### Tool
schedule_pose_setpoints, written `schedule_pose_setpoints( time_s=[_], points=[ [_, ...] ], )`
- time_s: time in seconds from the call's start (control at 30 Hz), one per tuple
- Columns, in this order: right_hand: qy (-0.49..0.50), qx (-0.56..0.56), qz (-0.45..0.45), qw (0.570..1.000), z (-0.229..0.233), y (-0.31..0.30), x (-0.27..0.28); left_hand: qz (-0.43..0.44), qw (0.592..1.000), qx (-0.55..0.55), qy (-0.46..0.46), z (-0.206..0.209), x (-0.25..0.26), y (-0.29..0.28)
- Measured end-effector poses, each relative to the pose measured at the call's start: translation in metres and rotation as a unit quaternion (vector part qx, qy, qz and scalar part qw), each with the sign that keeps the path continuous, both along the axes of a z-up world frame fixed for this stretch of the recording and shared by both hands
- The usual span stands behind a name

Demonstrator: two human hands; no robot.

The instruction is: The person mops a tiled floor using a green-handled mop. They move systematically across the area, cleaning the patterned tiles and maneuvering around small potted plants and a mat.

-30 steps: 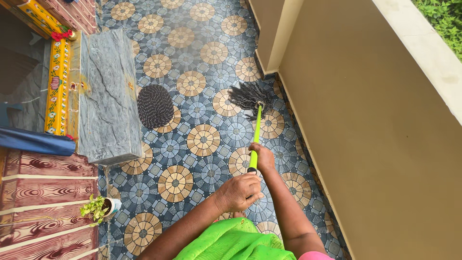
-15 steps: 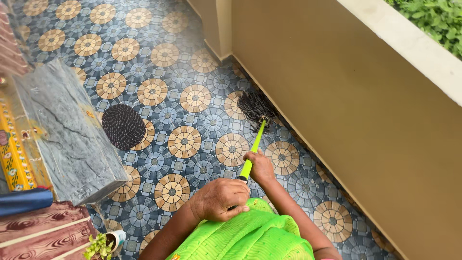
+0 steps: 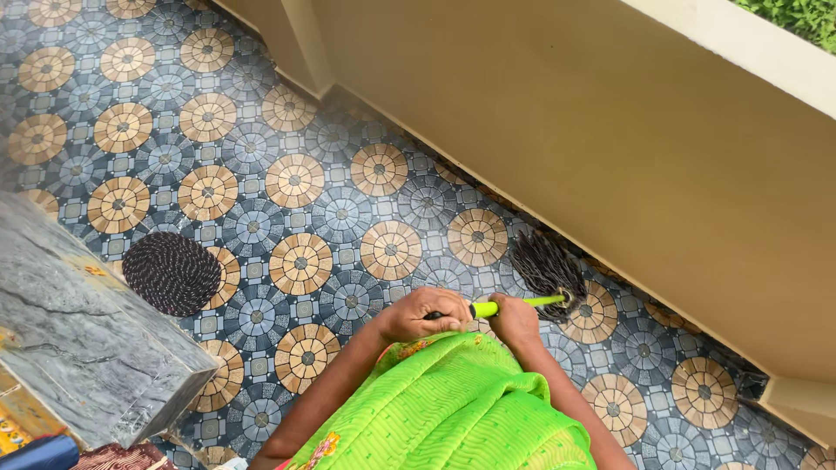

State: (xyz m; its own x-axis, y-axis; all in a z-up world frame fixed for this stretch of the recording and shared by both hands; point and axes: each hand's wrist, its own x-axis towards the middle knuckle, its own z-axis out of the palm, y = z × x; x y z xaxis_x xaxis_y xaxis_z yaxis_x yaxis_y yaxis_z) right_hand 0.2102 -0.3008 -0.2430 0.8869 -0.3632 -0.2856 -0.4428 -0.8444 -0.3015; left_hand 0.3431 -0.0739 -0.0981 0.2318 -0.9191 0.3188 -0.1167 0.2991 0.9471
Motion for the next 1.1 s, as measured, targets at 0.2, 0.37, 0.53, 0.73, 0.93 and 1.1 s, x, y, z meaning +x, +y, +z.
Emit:
schedule_pose_setpoints(
  time_s=[0.2,0.37,0.53,0.73,0.93,1.1],
  points=[
    [0.086,0.012,-0.112,0.99,-0.055,-0.028,-0.065,-0.07,0.986,0.082,0.128,-0.104,-0.028,-0.038],
    [0.086,0.027,-0.165,0.982,-0.063,-0.016,-0.081,-0.056,0.97,0.162,0.172,-0.114,-0.028,-0.045],
    [0.081,0.039,-0.14,0.986,-0.032,-0.006,-0.063,-0.017,0.974,0.15,0.167,-0.088,-0.022,-0.032],
    [0.058,0.053,-0.054,0.995,-0.002,0.021,-0.001,0.012,0.993,0.062,0.099,-0.015,0.0,0.019],
    [-0.069,0.077,0.068,0.992,0.01,0.076,0.046,0.11,0.983,-0.001,-0.149,0.074,-0.014,0.085],
    [-0.119,0.155,0.143,0.97,0.038,0.134,0.08,0.166,0.959,0.018,-0.23,0.125,-0.046,0.117]
  ],
)
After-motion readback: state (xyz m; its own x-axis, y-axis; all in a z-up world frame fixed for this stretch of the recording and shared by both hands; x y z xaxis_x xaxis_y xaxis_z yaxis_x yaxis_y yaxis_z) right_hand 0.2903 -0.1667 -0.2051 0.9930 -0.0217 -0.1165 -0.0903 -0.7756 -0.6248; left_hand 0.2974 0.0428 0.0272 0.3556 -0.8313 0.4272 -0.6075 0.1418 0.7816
